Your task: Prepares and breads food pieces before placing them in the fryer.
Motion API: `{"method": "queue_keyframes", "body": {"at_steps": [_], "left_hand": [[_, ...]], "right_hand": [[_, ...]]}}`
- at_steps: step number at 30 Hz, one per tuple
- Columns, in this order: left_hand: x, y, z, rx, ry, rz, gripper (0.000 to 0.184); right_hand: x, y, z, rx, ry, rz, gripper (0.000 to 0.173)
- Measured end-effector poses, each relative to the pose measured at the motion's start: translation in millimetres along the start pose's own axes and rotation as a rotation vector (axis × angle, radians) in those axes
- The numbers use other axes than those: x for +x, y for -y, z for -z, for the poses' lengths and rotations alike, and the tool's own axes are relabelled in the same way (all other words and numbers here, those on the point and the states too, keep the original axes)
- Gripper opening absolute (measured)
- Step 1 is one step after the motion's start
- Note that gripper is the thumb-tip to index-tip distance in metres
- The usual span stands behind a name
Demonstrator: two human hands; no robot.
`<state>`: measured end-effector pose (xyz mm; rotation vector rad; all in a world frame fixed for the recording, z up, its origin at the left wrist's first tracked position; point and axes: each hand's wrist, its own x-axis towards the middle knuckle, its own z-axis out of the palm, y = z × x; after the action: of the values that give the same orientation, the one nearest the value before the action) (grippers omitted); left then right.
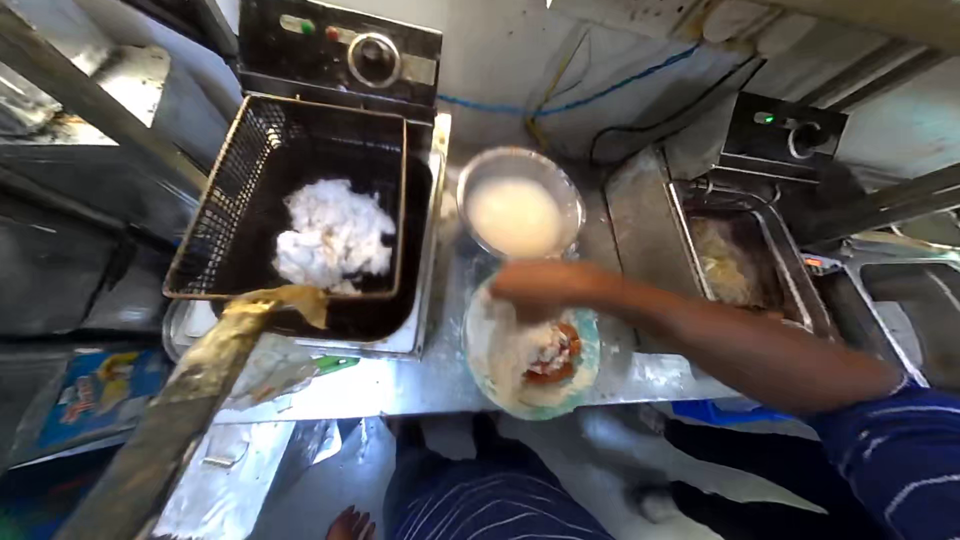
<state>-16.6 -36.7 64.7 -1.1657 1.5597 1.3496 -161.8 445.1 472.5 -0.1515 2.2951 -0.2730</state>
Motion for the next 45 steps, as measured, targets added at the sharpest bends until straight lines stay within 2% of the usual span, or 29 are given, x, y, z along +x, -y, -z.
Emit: {"method": "queue_keyframes", "body": {"at_steps": [2,4,5,7,10,14,16,17,19,21,24,26,28,32,36,38,39,41,43,45], "left_hand": [[1,-8,-3,0.007,-0.004,-0.015,0.050],[2,-12,-7,0.022,-0.019,-0.031,0.048],[1,-14,-10,0.030,-0.019,-0.035,0.047],[-4,-20,-16,0.045,-0.018,-0.034,0.047],[-10,-28,-27,0.069,-0.020,-0.047,0.046],[-5,-34,-34,0.049,-0.028,-0.098,0.045],[-9,-33,-36,0.038,-0.042,-0.106,0.044],[-13,-32,-36,0.046,-0.044,-0.102,0.044],[-15,-26,-33,0.064,-0.044,-0.085,0.044],[-1,-13,-27,0.035,-0.049,-0.065,0.045],[8,4,-20,-0.009,-0.079,-0.049,0.045],[10,12,-18,-0.014,-0.090,-0.034,0.045],[9,24,-15,-0.003,-0.094,-0.013,0.045],[14,34,-14,0.004,-0.074,-0.009,0.044],[7,26,-17,-0.020,-0.084,-0.029,0.045],[5,22,-17,-0.023,-0.093,-0.035,0.044],[3,19,-17,-0.025,-0.093,-0.037,0.044],[-2,13,-19,-0.026,-0.086,-0.040,0.045],[7,19,-16,-0.040,-0.097,-0.036,0.046],[13,19,-13,-0.044,-0.085,-0.001,0.045]], "right_hand": [[13,-19,-77,-0.065,0.019,-0.073,0.035],[24,-25,-136,-0.020,-0.056,-0.122,0.054],[26,-22,-151,0.011,-0.094,-0.136,0.059],[26,-15,-161,0.069,-0.145,-0.140,0.053],[29,-16,-154,0.151,-0.168,-0.166,0.028],[11,-33,-109,0.363,-0.286,-0.153,0.027],[-7,-29,-88,0.404,-0.346,-0.123,0.028],[-13,-27,-85,0.382,-0.315,-0.107,0.031],[-16,-27,-96,0.212,-0.156,-0.087,0.040],[-14,-24,-126,0.014,-0.023,-0.117,0.052],[-4,-25,-182,-0.053,-0.048,-0.108,0.048],[3,-29,-187,-0.045,-0.126,-0.094,0.045],[10,-42,-170,-0.006,-0.177,-0.055,0.040],[5,-60,-105,0.260,-0.222,0.009,0.045],[-8,-42,-94,0.325,-0.416,0.073,0.050],[-14,-33,-96,0.239,-0.294,0.035,0.050],[-18,-31,-94,0.219,-0.229,0.009,0.043],[-22,-34,-91,0.253,-0.221,-0.055,0.033],[-21,-39,-101,0.226,-0.273,-0.156,0.044],[-9,-46,-130,0.128,-0.248,-0.263,0.069]]}}
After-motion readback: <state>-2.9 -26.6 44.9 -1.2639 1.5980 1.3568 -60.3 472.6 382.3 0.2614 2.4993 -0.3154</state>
